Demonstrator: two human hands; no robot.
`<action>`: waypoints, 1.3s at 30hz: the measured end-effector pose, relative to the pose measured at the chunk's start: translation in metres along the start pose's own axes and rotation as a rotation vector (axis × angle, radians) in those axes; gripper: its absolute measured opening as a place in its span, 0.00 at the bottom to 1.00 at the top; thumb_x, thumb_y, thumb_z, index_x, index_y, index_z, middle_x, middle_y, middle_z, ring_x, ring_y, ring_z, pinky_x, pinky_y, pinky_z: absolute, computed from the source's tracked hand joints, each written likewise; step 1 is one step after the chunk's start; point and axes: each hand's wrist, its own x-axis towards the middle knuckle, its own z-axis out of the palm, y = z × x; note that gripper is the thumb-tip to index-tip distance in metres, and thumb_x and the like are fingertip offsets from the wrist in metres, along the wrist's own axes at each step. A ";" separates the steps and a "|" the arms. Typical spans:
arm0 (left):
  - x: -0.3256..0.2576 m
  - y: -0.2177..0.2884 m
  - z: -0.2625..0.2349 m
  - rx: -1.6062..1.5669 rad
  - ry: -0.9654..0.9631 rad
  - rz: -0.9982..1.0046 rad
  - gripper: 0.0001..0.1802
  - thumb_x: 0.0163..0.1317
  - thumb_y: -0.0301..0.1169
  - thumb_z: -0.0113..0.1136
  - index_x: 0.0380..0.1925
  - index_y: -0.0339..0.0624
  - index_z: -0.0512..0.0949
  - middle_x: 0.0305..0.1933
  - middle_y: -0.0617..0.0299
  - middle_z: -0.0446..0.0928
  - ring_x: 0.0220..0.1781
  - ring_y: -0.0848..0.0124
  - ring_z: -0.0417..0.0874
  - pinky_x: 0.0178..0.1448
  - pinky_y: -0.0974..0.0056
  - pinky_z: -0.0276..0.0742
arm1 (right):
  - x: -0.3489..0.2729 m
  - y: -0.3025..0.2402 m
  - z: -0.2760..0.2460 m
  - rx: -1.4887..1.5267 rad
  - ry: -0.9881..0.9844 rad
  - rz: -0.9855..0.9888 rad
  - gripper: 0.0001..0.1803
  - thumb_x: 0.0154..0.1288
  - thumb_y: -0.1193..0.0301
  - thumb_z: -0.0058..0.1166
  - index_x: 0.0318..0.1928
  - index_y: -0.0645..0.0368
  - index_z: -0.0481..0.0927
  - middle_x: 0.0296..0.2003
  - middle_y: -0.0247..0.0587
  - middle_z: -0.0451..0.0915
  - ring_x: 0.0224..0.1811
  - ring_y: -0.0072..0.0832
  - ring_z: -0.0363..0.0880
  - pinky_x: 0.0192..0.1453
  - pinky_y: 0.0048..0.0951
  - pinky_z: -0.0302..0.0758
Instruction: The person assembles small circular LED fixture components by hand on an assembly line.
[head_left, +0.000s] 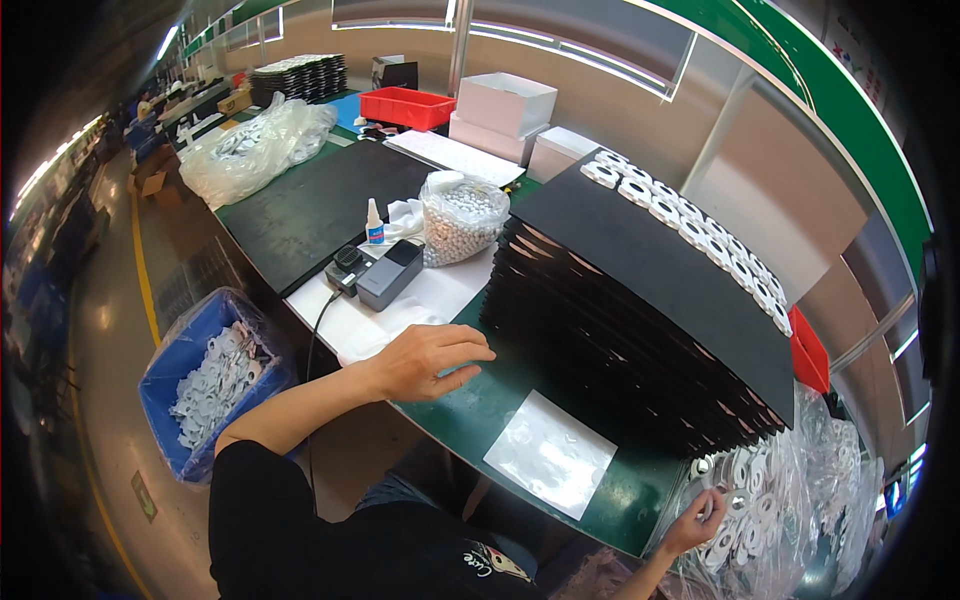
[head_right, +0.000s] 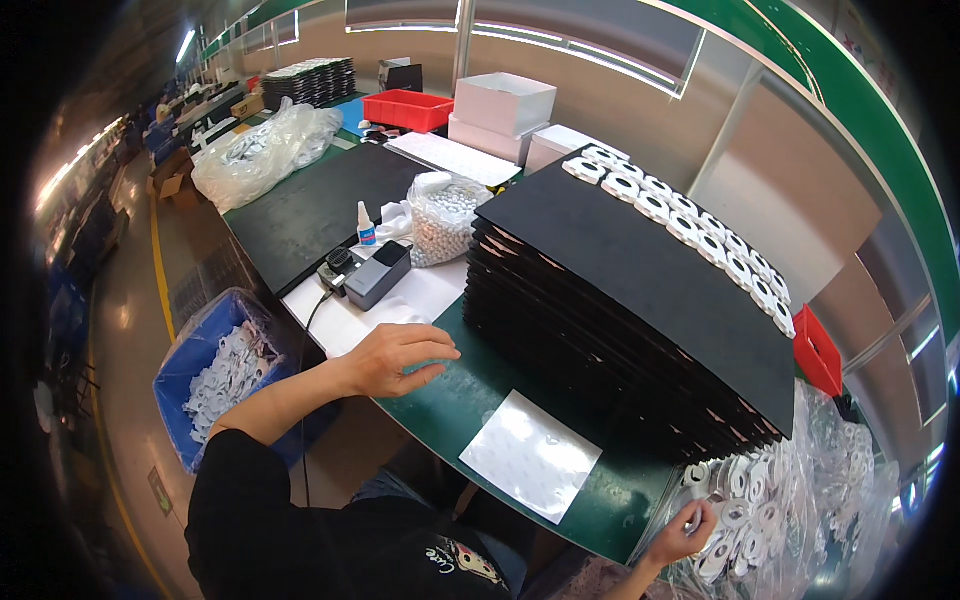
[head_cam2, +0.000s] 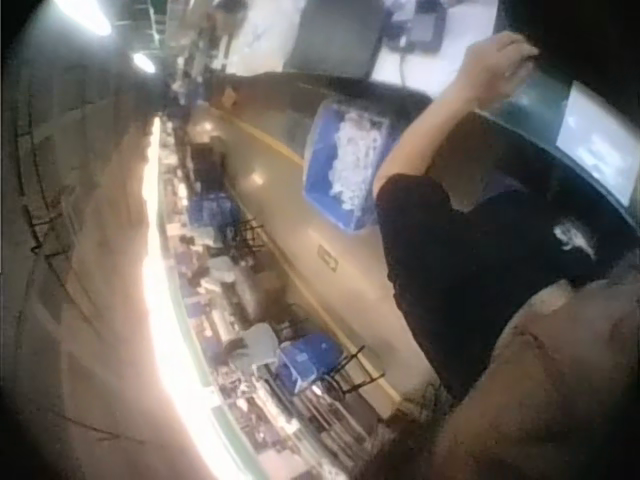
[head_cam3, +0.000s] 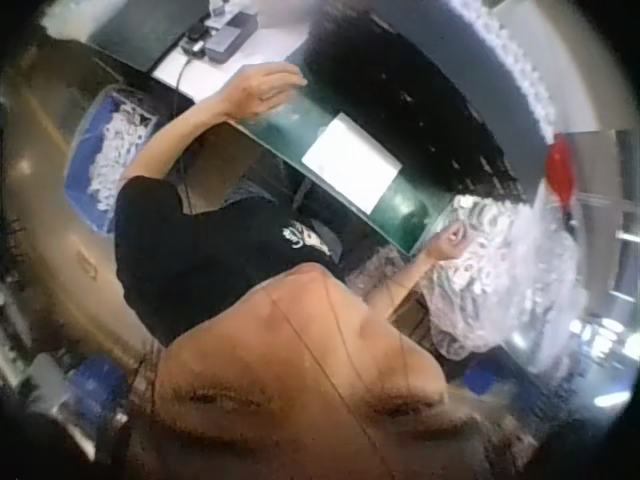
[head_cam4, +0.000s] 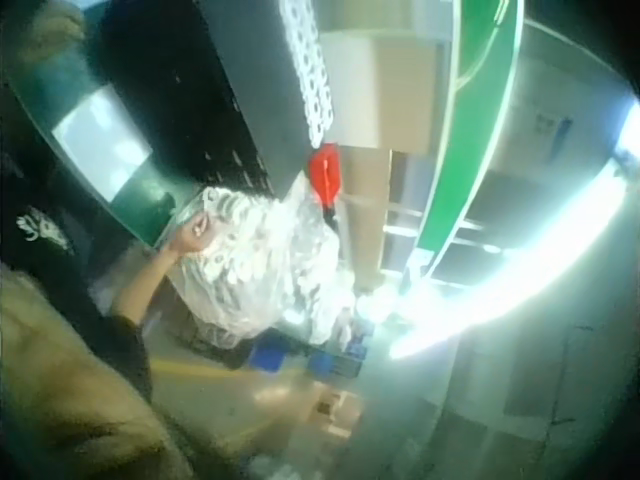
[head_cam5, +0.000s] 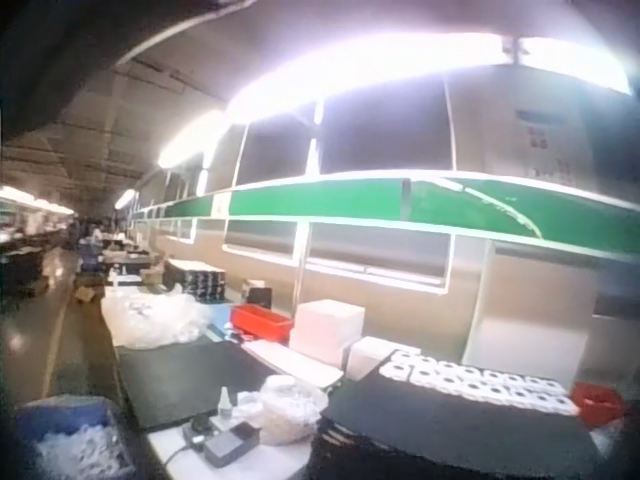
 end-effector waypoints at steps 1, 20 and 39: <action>0.000 -0.003 0.000 0.003 0.002 -0.002 0.15 0.49 0.24 0.63 0.40 0.44 0.77 0.41 0.59 0.77 0.38 0.63 0.81 0.39 0.64 0.77 | -0.006 -0.005 0.002 -0.005 -0.048 -0.025 0.08 0.60 0.79 0.53 0.40 0.67 0.75 0.32 0.42 0.76 0.31 0.26 0.72 0.35 0.22 0.70; 0.027 -0.045 0.002 0.030 -0.037 -0.055 0.12 0.54 0.26 0.59 0.40 0.41 0.77 0.40 0.57 0.77 0.41 0.60 0.79 0.44 0.61 0.76 | -0.019 -0.057 0.016 -0.303 -0.331 -0.125 0.13 0.54 0.75 0.58 0.41 0.63 0.77 0.39 0.46 0.74 0.41 0.40 0.73 0.46 0.34 0.69; 0.125 -0.285 0.011 0.439 -0.216 -0.546 0.18 0.55 0.40 0.56 0.43 0.43 0.79 0.45 0.49 0.78 0.50 0.56 0.77 0.56 0.58 0.71 | -0.028 -0.070 0.020 -0.119 -0.590 -0.099 0.11 0.49 0.77 0.59 0.26 0.62 0.68 0.36 0.49 0.71 0.41 0.43 0.69 0.47 0.38 0.65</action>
